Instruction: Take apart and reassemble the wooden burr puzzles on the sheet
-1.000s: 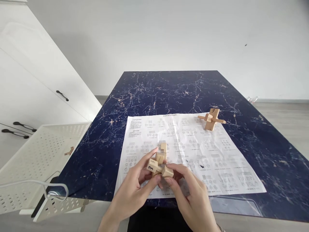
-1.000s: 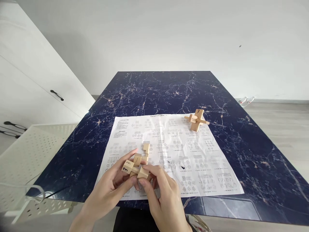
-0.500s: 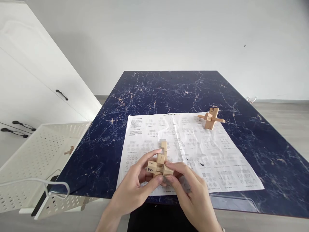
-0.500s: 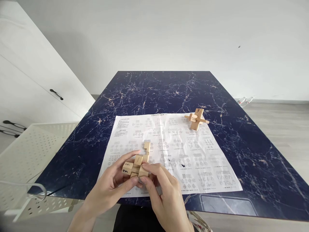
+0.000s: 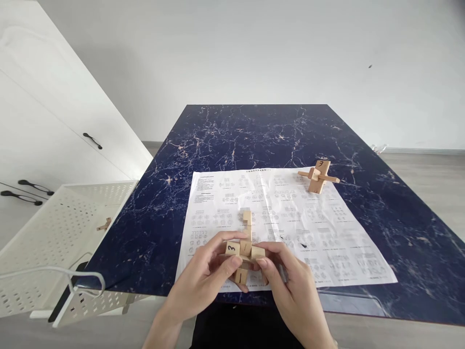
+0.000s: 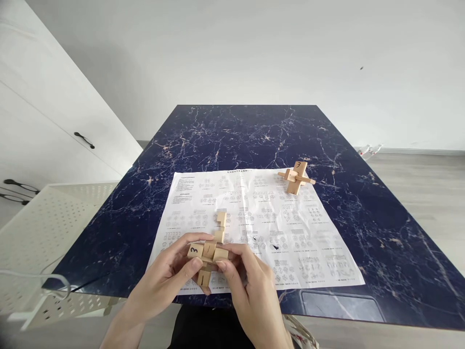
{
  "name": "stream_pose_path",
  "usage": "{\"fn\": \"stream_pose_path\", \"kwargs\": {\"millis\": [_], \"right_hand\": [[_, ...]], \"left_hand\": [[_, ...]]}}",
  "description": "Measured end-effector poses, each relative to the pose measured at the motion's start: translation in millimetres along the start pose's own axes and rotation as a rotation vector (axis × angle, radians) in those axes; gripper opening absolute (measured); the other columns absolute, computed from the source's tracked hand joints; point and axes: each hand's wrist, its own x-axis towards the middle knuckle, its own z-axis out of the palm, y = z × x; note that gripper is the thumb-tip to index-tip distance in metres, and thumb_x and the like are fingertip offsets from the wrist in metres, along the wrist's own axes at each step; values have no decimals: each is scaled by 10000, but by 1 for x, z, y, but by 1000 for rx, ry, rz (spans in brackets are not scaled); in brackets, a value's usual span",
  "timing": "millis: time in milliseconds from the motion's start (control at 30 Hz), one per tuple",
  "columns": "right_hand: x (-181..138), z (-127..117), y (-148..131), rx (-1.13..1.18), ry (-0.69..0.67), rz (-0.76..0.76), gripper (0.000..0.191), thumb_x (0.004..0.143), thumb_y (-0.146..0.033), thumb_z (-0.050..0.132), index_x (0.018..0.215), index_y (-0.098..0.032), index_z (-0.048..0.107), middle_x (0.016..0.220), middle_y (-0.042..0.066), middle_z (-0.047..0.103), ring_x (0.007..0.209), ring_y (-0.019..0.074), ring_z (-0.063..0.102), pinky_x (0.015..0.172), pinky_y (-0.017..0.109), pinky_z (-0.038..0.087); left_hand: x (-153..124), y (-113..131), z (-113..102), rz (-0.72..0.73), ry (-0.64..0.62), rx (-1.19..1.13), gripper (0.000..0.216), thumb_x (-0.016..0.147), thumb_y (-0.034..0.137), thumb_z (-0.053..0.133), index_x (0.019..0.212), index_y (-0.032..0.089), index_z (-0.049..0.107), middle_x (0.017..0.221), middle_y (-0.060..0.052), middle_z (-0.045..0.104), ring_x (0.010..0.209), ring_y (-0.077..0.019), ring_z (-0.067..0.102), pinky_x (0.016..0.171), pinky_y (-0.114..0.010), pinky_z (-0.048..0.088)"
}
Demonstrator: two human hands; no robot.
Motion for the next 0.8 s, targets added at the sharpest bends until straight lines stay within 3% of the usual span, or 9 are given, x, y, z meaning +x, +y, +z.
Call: {"fn": "stream_pose_path", "kwargs": {"millis": [100, 233, 433, 567, 700, 800], "right_hand": [[1, 0, -1, -14, 14, -7, 304, 1127, -469, 559, 1023, -235, 723, 691, -12, 713, 568, 162, 676, 551, 233, 561], [1, -1, -2, 14, -16, 24, 335, 1137, -479, 533, 997, -230, 707, 733, 3, 736, 613, 164, 692, 571, 232, 556], [3, -2, -4, 89, -86, 111, 364, 1129, -536, 546, 974, -233, 675, 693, -4, 693, 602, 166, 678, 568, 244, 546], [4, -3, -7, 162, -88, 148, 356, 1112, -570, 571, 979, -245, 632, 737, 9, 707, 626, 174, 685, 581, 252, 573], [3, -2, -7, 157, -80, 171, 367, 1107, -591, 566, 990, -247, 618, 692, -9, 680, 593, 169, 668, 555, 244, 553], [4, 0, -7, 113, -67, 192, 368, 1121, -592, 531, 1030, -246, 616, 607, -46, 622, 521, 153, 607, 504, 233, 488]], "left_hand": [[-1, -2, -3, -7, 3, 49, 369, 1123, 470, 604, 1424, 257, 615, 1002, -31, 784, 789, -178, 796, 789, -316, 673], [-1, -1, -3, -3, 48, 97, 327, 1109, 487, 632, 1328, 246, 655, 940, -21, 796, 860, -184, 804, 770, -263, 641], [-1, 1, 0, 4, 27, 35, 346, 1098, 501, 643, 1289, 213, 654, 882, -43, 820, 772, -211, 825, 744, -318, 667], [0, -2, -3, -6, 58, 83, 366, 1078, 525, 664, 1255, 206, 683, 953, -71, 827, 804, -241, 835, 732, -344, 675], [0, -2, -2, -7, 37, 28, 356, 1072, 518, 671, 1252, 211, 683, 970, -66, 811, 767, -214, 818, 737, -341, 674], [0, 0, 0, -18, -13, -14, 422, 973, 455, 821, 1312, 241, 689, 1091, -68, 799, 895, -229, 820, 794, -330, 671]]}}
